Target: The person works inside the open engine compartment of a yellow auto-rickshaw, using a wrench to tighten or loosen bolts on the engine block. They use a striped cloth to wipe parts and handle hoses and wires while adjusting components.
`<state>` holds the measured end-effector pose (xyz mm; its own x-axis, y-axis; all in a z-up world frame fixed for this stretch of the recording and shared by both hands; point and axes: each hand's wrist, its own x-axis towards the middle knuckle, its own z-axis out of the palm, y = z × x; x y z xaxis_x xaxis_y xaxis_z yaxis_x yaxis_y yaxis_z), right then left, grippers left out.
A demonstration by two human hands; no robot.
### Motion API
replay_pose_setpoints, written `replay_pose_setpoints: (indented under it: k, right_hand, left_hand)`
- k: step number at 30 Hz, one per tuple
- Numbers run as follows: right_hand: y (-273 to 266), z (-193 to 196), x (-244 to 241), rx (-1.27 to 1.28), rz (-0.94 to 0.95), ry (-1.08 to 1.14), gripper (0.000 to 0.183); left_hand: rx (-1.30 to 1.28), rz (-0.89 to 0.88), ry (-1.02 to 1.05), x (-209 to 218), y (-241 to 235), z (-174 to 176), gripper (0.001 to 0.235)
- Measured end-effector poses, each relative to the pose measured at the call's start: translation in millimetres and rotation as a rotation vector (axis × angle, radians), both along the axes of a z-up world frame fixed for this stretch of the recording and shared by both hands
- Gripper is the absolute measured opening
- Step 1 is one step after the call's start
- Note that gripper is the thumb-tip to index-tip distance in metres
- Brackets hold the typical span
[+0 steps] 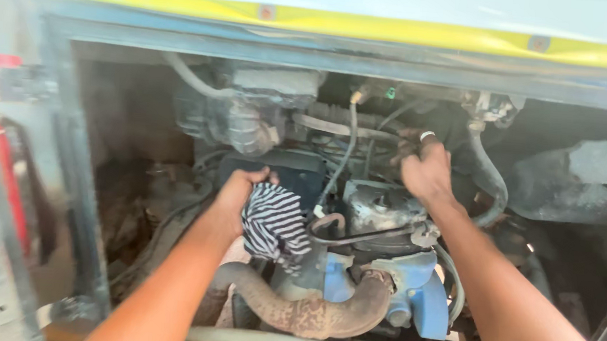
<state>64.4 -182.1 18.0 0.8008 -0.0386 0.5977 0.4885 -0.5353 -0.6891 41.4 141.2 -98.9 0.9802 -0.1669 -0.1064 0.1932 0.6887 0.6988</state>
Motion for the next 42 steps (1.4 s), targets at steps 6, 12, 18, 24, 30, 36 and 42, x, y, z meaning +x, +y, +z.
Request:
replay_pose_setpoints:
  k: [6,12,18,24,30,36,42]
  right_hand:
    - [54,48,-51,-0.407,0.251,0.101,0.025]
    - [125,49,-117,-0.698,0.469,0.411,0.027]
    - [160,38,-151,-0.936,0.364,0.187,0.030]
    - [166,50,-159,-0.486,0.451,0.587,0.050]
    - [169,45,-172,-1.036,0.425,0.476,0.075]
    - [159,49,-145,-0.749,0.475,0.441,0.049]
    - [164,51,-100,0.683,0.838,0.671,0.044]
  left_hand:
    - [-0.289,0.127,-0.080,-75,-42,7,0.023]
    - [-0.302,0.153,-0.017,-126,-80,12,0.034]
    - [-0.393,0.274,0.061,-122,-77,13,0.044]
    - [-0.526,0.407,0.011,-93,-57,-18,0.030]
    - [-0.500,0.527,0.059,-57,-33,-52,0.023]
    - [-0.618,0.456,-0.087,-72,-17,-45,0.023]
    - [-0.604,0.285,0.037,-126,-33,-6,0.044]
